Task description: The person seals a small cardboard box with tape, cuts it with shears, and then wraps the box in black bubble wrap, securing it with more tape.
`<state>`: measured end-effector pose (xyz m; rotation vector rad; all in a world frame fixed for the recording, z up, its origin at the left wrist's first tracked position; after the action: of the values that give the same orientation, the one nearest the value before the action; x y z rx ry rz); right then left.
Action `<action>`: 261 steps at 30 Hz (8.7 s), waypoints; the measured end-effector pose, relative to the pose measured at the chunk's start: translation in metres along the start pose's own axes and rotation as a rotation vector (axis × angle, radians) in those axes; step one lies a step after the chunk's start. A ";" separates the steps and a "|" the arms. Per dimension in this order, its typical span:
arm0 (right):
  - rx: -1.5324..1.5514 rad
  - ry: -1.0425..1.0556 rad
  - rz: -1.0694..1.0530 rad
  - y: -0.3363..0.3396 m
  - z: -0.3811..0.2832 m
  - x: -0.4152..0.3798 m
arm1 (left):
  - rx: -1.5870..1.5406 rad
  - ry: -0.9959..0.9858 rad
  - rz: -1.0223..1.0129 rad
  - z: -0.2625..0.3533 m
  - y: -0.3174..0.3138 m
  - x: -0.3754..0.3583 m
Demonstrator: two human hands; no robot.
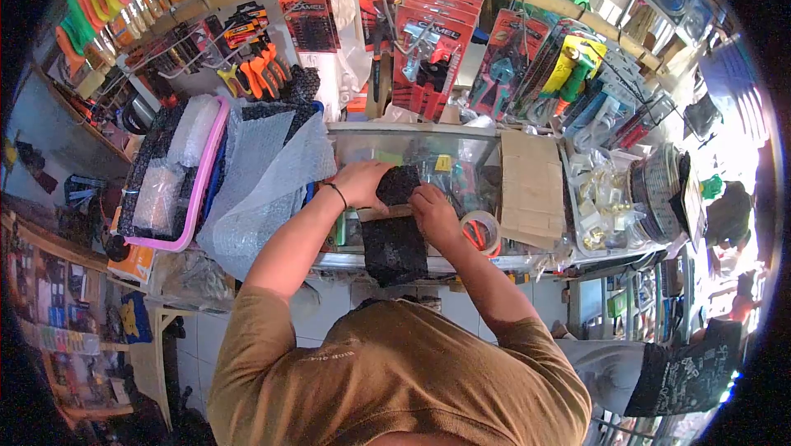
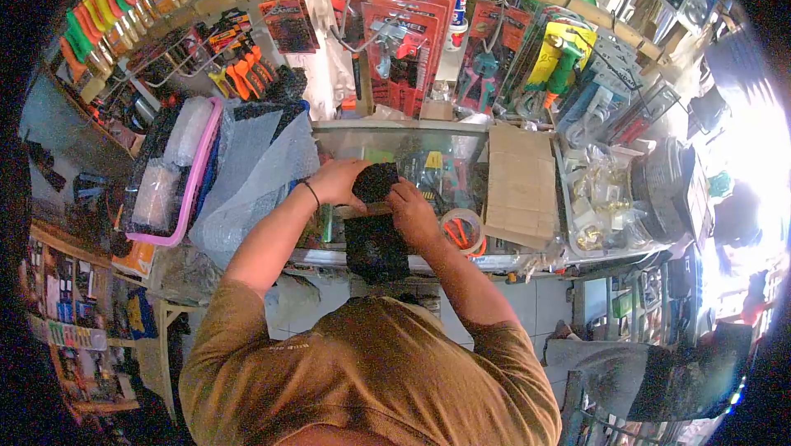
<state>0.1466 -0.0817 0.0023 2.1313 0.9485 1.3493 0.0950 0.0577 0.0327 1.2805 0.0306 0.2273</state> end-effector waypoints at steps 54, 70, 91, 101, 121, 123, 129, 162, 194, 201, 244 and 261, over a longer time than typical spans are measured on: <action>-0.014 -0.678 0.128 -0.023 0.027 -0.042 | -0.147 0.245 0.851 -0.022 -0.073 -0.083; -0.047 -0.778 -0.101 -0.038 0.039 -0.031 | -0.391 0.533 0.559 -0.066 -0.096 -0.090; -0.067 -0.728 -0.025 -0.040 0.042 -0.033 | -0.201 0.462 0.603 -0.057 -0.054 -0.086; -0.028 -0.766 -0.046 -0.038 0.045 -0.033 | -0.360 0.386 0.443 -0.077 -0.052 -0.061; 0.007 -0.686 0.014 -0.038 0.065 -0.047 | -0.394 0.298 0.510 -0.069 -0.061 -0.067; 0.385 -0.931 0.093 -0.040 0.078 -0.061 | -0.396 0.298 0.509 -0.073 -0.067 -0.066; 0.864 -1.092 0.112 -0.024 0.035 -0.043 | -0.319 0.224 0.613 -0.053 -0.040 -0.071; 0.509 -0.806 0.032 -0.038 0.034 -0.055 | -0.150 0.512 0.493 -0.018 -0.088 -0.143; 0.092 -0.694 0.021 -0.035 0.021 -0.052 | -0.067 0.320 0.425 -0.023 -0.084 -0.121; 0.018 -0.704 0.040 -0.038 0.030 -0.031 | -0.002 0.401 0.397 -0.040 -0.090 -0.098; 0.343 -0.936 0.113 -0.035 0.061 -0.032 | -0.152 0.546 0.628 -0.030 -0.077 -0.123; 0.076 -0.777 -0.085 -0.019 0.014 -0.069 | -0.063 0.431 0.284 -0.007 -0.086 -0.141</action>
<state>0.1333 -0.1205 -0.0573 2.3355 0.7428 0.3597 -0.0310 0.0157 -0.0654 1.1514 0.2091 0.7410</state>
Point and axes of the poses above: each hand's wrist, its own x-axis towards the middle knuckle, its own y-axis out of the back of the hand, z = x × y, the point moved 7 cm from there along x, towards the middle knuckle, and after that the axes turned 7 degrees about z, right-handed, at the moved point
